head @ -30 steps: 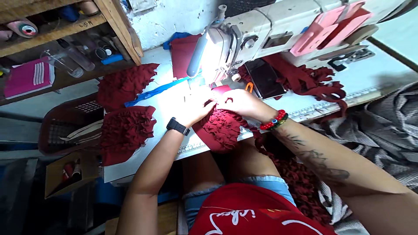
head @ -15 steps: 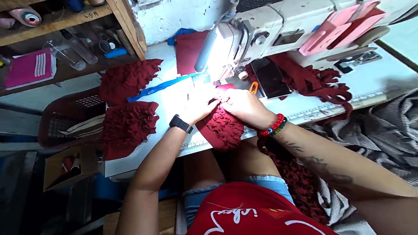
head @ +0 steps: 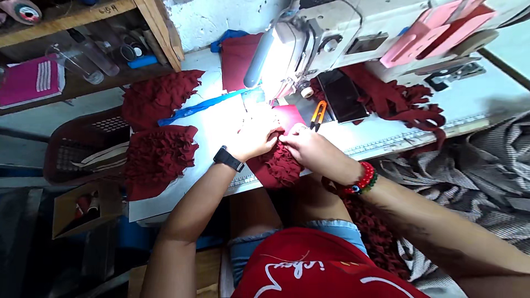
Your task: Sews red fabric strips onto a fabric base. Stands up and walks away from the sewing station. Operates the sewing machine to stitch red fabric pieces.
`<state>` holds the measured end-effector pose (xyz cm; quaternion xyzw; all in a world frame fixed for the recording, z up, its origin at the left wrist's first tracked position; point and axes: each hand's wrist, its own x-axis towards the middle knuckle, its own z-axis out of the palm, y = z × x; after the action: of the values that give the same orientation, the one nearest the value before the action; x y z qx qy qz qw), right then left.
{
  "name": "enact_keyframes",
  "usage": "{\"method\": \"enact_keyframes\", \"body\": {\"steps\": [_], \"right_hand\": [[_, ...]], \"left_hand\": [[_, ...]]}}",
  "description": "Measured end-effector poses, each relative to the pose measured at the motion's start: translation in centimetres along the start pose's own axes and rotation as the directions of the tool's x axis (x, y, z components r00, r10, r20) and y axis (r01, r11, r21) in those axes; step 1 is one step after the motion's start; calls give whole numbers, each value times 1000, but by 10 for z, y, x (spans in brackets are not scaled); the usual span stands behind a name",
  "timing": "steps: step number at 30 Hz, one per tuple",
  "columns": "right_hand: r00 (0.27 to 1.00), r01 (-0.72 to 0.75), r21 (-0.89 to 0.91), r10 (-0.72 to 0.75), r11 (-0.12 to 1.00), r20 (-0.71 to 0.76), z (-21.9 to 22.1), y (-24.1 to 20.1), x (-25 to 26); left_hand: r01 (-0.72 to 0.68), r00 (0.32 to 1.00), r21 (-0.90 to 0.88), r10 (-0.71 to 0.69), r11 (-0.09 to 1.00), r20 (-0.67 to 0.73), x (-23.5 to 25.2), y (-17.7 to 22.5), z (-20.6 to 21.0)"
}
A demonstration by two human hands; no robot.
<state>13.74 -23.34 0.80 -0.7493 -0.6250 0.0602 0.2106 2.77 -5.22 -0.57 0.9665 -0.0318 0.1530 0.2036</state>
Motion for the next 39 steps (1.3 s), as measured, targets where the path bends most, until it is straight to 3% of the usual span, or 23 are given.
{"method": "enact_keyframes", "body": {"steps": [3, 6, 14, 20, 24, 29, 34, 39], "right_hand": [[983, -173, 210, 155, 962, 99, -22, 5, 4], [921, -377, 382, 298, 844, 252, -39, 7, 11], [898, -439, 660, 264, 610, 353, -44, 13, 20], [944, -325, 349, 278, 879, 181, -31, 18, 22], [924, -363, 317, 295, 876, 243, -34, 25, 39], [879, -467, 461, 336, 755, 339, -31, 22, 44], [950, -305, 371, 309, 877, 50, -20, -14, 4], [964, -256, 176, 265, 951, -30, -5, -8, 4]], "left_hand": [[43, 998, 18, -43, 999, 37, 2, -3, 1], [33, 999, 4, -33, 999, 7, 4, -4, 2], [80, 996, -16, -80, 997, -26, 3, -8, 2], [115, 993, -37, -114, 993, 30, 5, -5, -1], [147, 989, -46, -146, 988, 30, 7, -3, -2], [169, 986, -48, -169, 984, 4, 8, 0, -3], [165, 986, -65, -167, 984, -15, 7, -2, -2], [159, 987, 19, -158, 987, -40, 7, 2, 0]]}}
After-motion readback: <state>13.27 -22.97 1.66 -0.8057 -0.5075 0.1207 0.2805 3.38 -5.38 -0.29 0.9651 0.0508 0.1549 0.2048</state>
